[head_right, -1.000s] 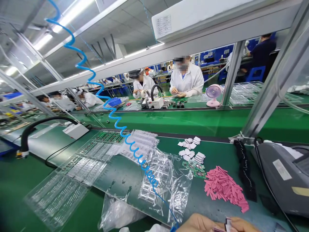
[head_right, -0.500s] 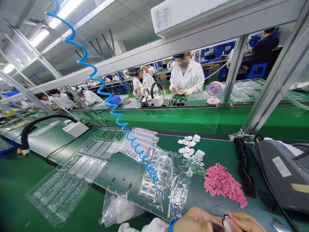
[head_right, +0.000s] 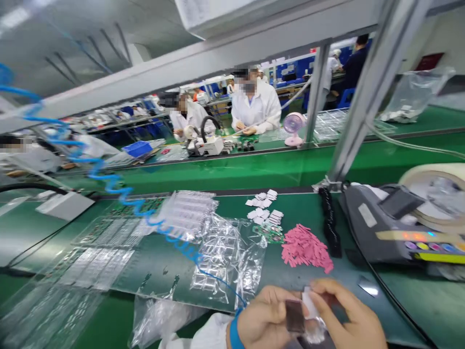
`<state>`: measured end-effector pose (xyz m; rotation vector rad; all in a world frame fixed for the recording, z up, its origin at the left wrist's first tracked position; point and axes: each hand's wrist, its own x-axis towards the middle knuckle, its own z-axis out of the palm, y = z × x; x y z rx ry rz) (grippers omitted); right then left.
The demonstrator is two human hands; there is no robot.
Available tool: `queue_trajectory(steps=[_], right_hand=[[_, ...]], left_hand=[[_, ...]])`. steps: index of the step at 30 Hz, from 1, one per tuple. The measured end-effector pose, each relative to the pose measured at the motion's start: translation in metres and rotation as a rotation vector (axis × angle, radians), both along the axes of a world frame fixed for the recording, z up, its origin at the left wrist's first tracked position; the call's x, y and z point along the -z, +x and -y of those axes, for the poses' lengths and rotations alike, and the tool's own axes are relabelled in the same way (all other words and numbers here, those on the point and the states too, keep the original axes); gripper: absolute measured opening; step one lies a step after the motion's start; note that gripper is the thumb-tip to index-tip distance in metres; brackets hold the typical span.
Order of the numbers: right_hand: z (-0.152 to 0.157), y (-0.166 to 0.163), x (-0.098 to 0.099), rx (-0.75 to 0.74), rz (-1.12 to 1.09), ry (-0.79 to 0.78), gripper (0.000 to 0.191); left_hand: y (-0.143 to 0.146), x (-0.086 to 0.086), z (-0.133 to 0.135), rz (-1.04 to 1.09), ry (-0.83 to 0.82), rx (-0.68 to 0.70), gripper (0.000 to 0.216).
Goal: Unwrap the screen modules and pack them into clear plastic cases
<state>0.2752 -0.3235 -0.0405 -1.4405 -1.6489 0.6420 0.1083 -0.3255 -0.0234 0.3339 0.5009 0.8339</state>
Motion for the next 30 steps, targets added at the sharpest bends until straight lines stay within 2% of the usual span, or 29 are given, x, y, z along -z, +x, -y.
queue_trajectory(steps=[4, 8, 13, 23, 30], right_hand=[[-0.001, -0.007, -0.031, 0.004, -0.108, -0.110, 0.017], [-0.003, -0.007, -0.047, -0.089, -0.129, -0.154, 0.019], [-0.002, -0.002, -0.046, -0.148, -0.141, -0.199, 0.019], [-0.003, 0.000, -0.040, -0.209, -0.279, -0.299, 0.022], [-0.003, 0.003, -0.034, -0.310, -0.430, -0.417, 0.030]], left_hand=[[-0.002, -0.009, 0.000, 0.018, 0.026, 0.044, 0.040], [-0.003, -0.020, -0.002, 0.006, 0.072, 0.089, 0.035], [0.000, -0.026, -0.003, -0.050, 0.120, 0.117, 0.037], [0.000, -0.020, -0.003, -0.088, 0.082, 0.139, 0.040], [0.000, -0.022, -0.002, -0.091, 0.068, 0.171, 0.039]])
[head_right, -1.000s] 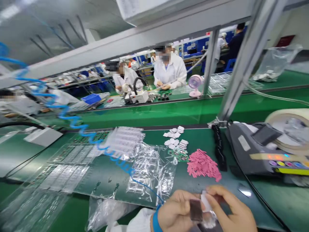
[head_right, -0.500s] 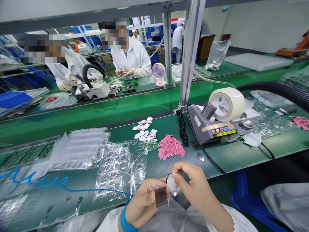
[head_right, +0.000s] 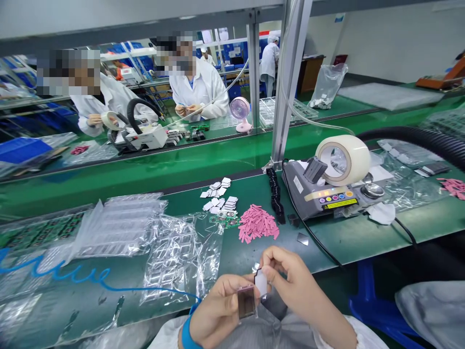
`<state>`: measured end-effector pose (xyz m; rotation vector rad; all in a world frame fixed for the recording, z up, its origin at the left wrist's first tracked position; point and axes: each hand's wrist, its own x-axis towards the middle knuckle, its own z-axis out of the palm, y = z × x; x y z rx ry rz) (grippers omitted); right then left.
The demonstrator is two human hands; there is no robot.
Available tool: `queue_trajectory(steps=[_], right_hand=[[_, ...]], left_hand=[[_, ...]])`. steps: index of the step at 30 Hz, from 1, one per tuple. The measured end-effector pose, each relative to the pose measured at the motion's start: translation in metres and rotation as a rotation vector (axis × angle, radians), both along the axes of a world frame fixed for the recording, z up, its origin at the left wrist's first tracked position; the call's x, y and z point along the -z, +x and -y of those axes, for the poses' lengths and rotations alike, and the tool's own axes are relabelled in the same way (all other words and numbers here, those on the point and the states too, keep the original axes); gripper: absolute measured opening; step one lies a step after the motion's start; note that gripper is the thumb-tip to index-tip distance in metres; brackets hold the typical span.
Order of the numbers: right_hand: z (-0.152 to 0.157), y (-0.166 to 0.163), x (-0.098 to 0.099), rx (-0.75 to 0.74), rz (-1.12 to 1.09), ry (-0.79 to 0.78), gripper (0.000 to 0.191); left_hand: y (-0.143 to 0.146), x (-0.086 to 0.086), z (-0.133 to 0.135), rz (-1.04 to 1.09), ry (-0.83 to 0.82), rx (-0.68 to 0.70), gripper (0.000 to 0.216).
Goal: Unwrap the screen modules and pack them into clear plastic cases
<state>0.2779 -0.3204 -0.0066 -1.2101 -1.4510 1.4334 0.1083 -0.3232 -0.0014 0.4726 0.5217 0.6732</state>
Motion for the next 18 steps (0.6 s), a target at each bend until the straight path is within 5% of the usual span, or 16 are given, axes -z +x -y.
queue_trajectory(steps=[18], right_hand=[[0.005, -0.004, 0.011, 0.014, 0.317, 0.207, 0.022]], left_hand=[[0.000, 0.010, 0.000, 0.028, 0.011, -0.015, 0.038]])
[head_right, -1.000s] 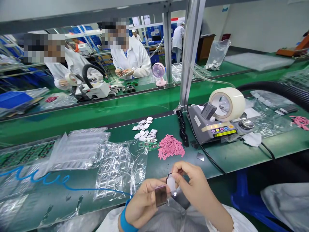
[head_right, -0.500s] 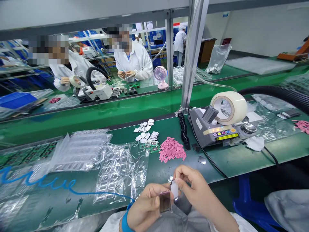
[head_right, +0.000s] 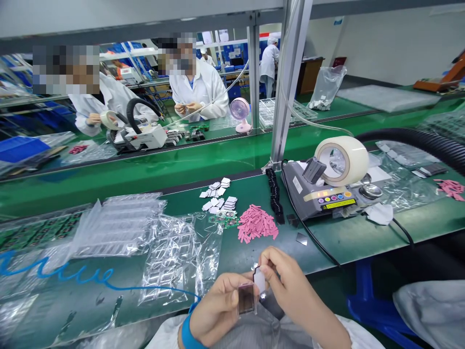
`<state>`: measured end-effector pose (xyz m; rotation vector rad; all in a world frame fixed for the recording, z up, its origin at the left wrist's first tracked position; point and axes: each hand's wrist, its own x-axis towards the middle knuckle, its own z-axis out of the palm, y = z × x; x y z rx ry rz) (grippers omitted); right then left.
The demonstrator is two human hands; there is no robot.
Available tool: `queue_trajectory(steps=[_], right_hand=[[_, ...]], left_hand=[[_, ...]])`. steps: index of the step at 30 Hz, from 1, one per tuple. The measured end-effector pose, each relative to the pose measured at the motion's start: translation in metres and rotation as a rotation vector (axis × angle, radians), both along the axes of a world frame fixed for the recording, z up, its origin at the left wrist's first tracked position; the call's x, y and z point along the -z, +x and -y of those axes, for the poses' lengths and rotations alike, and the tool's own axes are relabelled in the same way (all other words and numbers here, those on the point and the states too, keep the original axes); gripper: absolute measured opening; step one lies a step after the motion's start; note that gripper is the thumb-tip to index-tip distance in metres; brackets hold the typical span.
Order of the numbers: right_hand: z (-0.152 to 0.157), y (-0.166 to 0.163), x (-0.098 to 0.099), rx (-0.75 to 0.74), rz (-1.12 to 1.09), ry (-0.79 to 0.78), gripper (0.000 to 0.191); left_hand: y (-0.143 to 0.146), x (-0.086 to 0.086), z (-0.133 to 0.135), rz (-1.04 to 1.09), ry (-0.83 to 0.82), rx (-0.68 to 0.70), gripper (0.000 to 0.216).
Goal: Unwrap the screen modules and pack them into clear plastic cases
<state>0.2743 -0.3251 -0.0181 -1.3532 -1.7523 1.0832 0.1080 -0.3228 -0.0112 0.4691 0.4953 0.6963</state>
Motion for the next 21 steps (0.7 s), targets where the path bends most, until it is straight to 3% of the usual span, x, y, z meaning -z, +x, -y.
queue_trajectory(steps=[7, 10, 16, 21], right_hand=[[0.007, -0.006, 0.006, 0.119, 0.071, 0.193, 0.019], [0.008, -0.007, 0.006, 0.207, 0.073, 0.264, 0.006], [0.008, -0.013, 0.003, 0.310, 0.104, 0.587, 0.008], [0.009, -0.016, 0.005, 0.348, 0.155, 0.727, 0.012]], left_hand=[[0.002, 0.002, 0.001, 0.023, -0.033, -0.043, 0.036], [0.002, 0.002, 0.001, 0.031, -0.038, -0.059, 0.035], [0.003, 0.004, 0.002, 0.050, -0.028, -0.099, 0.034], [0.004, 0.004, 0.003, 0.073, -0.024, -0.118, 0.032]])
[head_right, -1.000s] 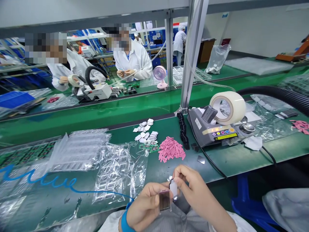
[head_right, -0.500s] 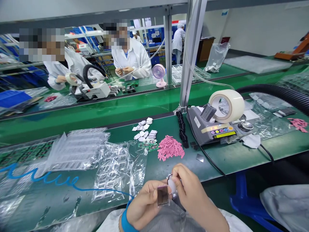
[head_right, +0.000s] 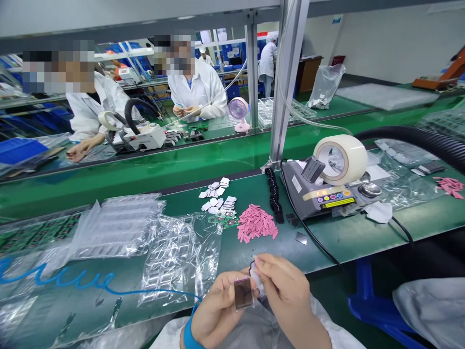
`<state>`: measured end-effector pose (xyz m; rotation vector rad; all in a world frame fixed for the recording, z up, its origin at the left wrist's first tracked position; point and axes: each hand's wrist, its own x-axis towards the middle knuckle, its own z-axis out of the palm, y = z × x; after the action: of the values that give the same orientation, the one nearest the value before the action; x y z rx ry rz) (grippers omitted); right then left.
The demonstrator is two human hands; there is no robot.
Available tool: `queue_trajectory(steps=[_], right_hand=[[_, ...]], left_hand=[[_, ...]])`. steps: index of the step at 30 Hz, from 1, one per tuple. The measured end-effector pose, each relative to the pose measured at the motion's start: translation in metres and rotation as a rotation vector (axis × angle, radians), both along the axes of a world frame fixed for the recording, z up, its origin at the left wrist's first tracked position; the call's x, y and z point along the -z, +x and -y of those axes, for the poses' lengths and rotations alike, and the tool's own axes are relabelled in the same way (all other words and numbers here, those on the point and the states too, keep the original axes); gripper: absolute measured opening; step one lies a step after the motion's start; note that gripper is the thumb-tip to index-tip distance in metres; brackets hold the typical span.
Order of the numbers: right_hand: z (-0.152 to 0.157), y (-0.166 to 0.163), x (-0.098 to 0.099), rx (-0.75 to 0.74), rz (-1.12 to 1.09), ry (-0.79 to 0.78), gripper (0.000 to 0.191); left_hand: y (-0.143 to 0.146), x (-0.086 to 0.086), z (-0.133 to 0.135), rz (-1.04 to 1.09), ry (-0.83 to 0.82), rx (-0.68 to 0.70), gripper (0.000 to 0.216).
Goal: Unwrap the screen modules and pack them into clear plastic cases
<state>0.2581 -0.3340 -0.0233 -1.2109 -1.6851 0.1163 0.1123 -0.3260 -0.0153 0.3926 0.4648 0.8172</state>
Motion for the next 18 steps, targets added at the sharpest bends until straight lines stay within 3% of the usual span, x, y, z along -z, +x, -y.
queue_trajectory(steps=[6, 15, 18], right_hand=[[-0.001, -0.001, 0.002, -0.029, -0.010, -0.008, 0.015], [-0.002, -0.003, -0.001, -0.020, -0.048, -0.198, 0.013], [0.008, -0.004, 0.002, 0.009, -0.046, -0.154, 0.012]], left_hand=[[0.002, 0.001, 0.001, 0.039, -0.024, -0.031, 0.028], [0.000, 0.007, 0.002, 0.102, -0.087, -0.051, 0.025], [-0.002, 0.009, -0.001, 0.141, -0.113, -0.070, 0.019]])
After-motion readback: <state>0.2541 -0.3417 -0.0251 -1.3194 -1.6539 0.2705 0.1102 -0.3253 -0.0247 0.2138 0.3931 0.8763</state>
